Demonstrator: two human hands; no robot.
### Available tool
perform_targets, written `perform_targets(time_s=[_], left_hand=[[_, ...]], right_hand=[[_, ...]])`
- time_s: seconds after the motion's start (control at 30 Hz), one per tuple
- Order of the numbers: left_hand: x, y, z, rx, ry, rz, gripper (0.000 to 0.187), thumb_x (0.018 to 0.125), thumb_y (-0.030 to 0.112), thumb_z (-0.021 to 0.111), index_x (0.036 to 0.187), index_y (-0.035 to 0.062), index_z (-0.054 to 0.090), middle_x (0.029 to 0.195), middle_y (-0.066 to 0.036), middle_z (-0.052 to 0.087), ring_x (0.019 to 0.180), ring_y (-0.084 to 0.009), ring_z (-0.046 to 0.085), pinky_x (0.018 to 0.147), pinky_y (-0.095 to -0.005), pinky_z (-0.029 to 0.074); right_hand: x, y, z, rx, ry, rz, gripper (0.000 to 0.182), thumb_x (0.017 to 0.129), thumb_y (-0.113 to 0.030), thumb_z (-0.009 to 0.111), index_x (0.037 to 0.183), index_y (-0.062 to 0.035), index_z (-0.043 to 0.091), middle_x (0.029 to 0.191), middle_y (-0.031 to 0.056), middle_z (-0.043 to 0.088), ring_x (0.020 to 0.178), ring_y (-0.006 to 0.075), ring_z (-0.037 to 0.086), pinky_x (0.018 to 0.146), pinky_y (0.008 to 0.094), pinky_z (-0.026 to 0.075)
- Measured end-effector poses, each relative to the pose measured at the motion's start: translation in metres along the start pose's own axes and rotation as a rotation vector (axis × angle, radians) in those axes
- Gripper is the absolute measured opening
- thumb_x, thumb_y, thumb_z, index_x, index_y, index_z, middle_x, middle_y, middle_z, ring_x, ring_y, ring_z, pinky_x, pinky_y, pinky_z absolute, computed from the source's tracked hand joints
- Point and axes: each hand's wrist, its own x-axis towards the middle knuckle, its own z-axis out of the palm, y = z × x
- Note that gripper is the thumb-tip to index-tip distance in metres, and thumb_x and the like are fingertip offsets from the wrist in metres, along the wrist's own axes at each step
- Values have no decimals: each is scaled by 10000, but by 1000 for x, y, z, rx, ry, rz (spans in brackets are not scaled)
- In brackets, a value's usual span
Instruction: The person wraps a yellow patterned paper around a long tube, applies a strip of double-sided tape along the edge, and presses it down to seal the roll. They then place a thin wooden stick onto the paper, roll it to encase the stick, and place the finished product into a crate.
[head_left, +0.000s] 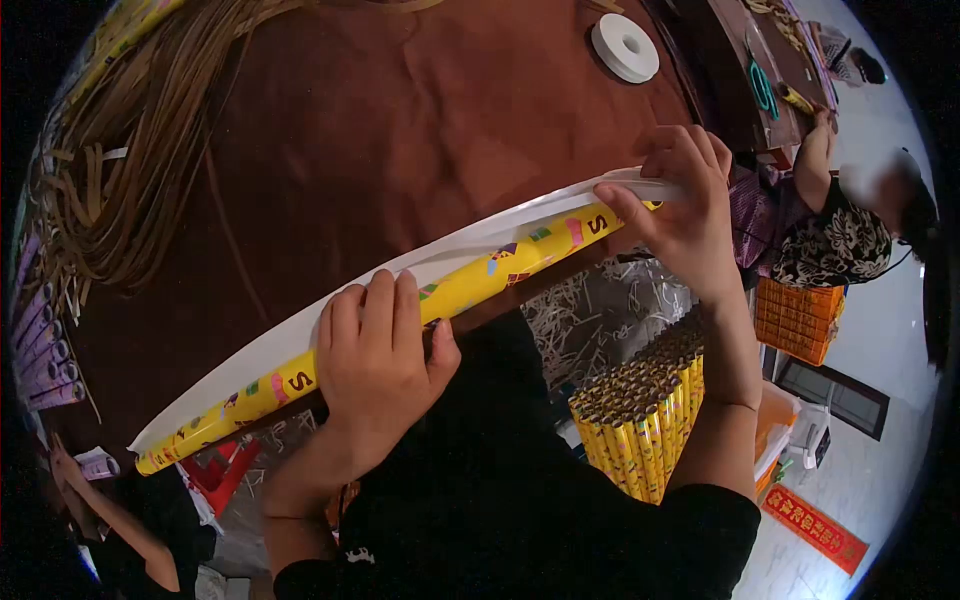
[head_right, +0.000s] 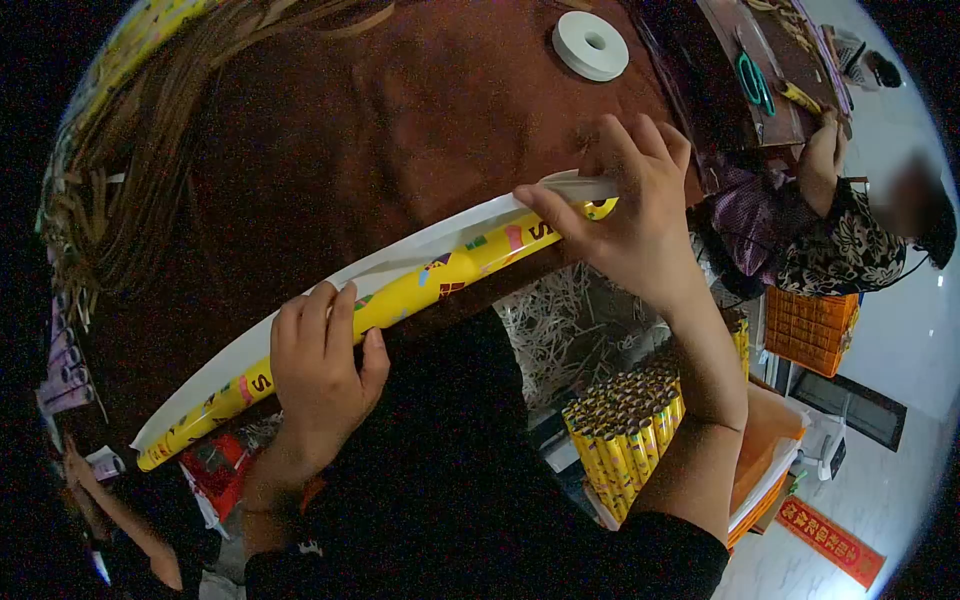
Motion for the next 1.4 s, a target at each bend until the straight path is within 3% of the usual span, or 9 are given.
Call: perform_targets(time_s=[0.2,0.3,0.37,0.5,0.93,1.0,1.03,1.1,1.4], left_hand=[[-3,0,2,72,-3,21,432,814,208,604,1142,-73,605,1100,-213,569,958,-351,531,834,-467,464],[-2,0,4,96,-27,20,434,820,209,598,1149,-74,610,1103,-217,571,963,-355,527,852,-475,463],[-1,-1,6,175,61,41,437,814,295,557,1048,-63,647,1040,-162,594,896,-316,546,812,-442,480],[-2,-2,6,171,49,38,438,816,294,555,1053,-64,644,1035,-161,593,895,-317,544,816,-440,480],[-1,-1,3,166,15,51,426,815,271,554,1059,-68,638,1032,-168,580,888,-321,539,811,-441,475],[0,-1,2,168,1,47,424,816,268,551,1059,-69,637,1030,-170,580,887,-322,539,811,-441,475],[0,-1,2,169,-4,46,424,818,269,549,1060,-68,636,1033,-171,580,886,-322,539,813,-442,474],[0,-1,3,169,-10,44,425,820,271,548,1062,-68,635,1035,-172,579,886,-322,539,815,-443,474],[8,6,1,169,-32,-8,445,832,326,551,1104,-18,632,1039,-152,569,847,-305,527,783,-422,468]], right_hand=[[-12,0,7,-26,-101,69,409,715,-361,823,899,-79,593,698,20,568,772,239,519,886,421,333],[-17,-1,14,-103,-75,-2,427,744,-357,799,965,-73,569,667,25,604,788,254,540,915,461,335],[-18,0,20,-138,-71,-6,427,751,-358,793,968,-69,566,660,29,608,790,262,545,915,467,334],[-17,0,27,-195,-59,-27,428,767,-359,780,979,-59,560,639,39,615,792,284,556,911,490,332],[-10,-1,33,-217,-64,-33,514,759,-365,772,1093,-46,546,679,33,630,843,262,555,897,492,343],[-6,-5,32,-249,-60,-15,403,759,-353,794,949,-79,569,672,20,639,746,234,558,839,372,370],[-8,-4,34,-250,-60,-15,403,759,-353,794,949,-79,569,672,20,639,746,234,558,839,372,370],[-13,-1,39,-201,-101,42,514,765,-373,763,1106,-58,545,683,29,634,871,256,554,900,496,339],[-12,-7,39,-240,-107,36,500,777,-371,751,1116,-70,540,702,19,636,902,245,540,911,504,324]])
